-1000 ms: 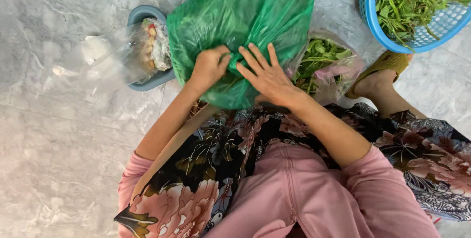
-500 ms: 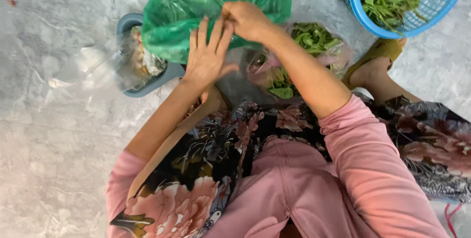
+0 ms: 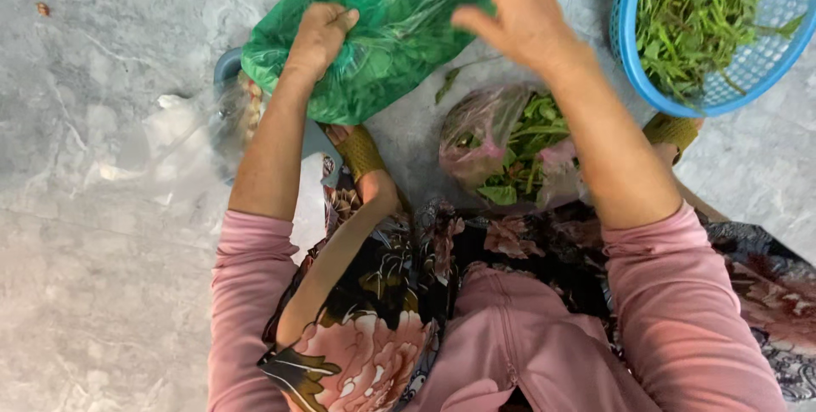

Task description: The person sits on the floor and sorts green leafy vegetables by hand. They remove leaves from stems, place the leaves into a blue basket, and put the stems into a green plastic bag. The person also handles a pink plastic bag containing additional vegetables.

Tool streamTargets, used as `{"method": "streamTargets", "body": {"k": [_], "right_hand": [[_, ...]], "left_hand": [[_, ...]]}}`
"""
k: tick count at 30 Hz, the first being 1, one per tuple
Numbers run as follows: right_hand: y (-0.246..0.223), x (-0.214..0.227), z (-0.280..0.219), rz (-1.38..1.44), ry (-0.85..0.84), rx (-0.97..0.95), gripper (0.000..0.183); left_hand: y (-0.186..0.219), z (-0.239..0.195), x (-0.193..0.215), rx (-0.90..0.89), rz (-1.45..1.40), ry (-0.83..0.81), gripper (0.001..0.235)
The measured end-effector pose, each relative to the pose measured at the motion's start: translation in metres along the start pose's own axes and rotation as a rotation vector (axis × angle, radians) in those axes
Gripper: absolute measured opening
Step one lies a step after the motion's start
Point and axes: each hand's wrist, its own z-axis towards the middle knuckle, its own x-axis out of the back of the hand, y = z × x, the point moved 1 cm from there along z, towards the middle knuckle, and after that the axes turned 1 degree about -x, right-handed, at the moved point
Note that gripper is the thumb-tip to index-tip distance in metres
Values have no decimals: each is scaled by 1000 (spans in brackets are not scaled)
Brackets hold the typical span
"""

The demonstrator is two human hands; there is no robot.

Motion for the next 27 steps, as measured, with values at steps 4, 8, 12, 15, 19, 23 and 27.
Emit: {"method": "streamTargets", "body": {"k": [4,8,12,15,19,23,27], "right_hand": [[-20,-34,28,-186,-131,82,133],[-45,-87,57,-356,-320,82,149],[-44,-133,59,-621,-373,114,134],[-29,-150,58,-590,-366,164,119],[-17,-160,67,-517,-398,148,101],[-12,-164,91,-414,-531,91,71],[-7,-163,111,-333,-663,-17,64]], "left_hand": [[8,7,8,150,-84,-104,30],[21,7,13,217,-87,-199,32],[29,-9,14,236,-20,-152,41],[56,-32,11,10,310,61,37],[109,-89,-11,-399,761,311,98],[136,-111,-47,-380,809,139,148],[126,-89,-45,-269,975,194,155]]}}
